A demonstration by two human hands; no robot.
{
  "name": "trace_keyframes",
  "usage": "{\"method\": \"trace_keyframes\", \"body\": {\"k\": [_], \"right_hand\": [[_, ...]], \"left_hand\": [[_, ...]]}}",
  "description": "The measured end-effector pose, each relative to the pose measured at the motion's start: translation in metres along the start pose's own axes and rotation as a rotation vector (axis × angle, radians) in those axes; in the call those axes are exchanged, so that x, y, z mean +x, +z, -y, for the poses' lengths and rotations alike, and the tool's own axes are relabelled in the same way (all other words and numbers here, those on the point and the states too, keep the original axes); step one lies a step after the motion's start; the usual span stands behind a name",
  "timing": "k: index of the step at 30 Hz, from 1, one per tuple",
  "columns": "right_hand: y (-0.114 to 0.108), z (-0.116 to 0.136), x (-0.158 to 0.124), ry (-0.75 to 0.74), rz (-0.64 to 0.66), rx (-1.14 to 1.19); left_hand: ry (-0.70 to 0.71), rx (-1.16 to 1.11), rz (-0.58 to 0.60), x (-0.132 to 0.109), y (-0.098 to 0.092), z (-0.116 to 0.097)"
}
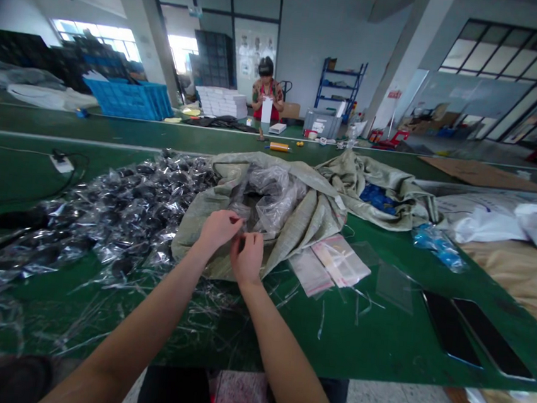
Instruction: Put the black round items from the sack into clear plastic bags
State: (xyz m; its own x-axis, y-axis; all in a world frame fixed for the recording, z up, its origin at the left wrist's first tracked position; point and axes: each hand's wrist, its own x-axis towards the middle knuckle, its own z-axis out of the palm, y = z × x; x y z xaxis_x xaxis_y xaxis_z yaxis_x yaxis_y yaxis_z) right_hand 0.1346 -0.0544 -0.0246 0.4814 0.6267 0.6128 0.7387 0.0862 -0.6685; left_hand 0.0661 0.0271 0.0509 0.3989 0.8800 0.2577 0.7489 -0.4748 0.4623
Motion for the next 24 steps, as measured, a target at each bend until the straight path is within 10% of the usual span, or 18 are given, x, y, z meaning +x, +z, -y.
{"method": "trace_keyframes", "body": {"k": [13, 24], "right_hand": [[-0.051, -0.051, 0.042, 0.185, 0.267, 0.478], [-0.043, -0.068, 0.069, 0.25, 0.4, 0.683]], "left_hand": [[0.297, -0.293, 0.323, 0.021, -0.023, 0.03], [0.073, -0.435, 0.076, 0.015, 0.017, 0.024]]}}
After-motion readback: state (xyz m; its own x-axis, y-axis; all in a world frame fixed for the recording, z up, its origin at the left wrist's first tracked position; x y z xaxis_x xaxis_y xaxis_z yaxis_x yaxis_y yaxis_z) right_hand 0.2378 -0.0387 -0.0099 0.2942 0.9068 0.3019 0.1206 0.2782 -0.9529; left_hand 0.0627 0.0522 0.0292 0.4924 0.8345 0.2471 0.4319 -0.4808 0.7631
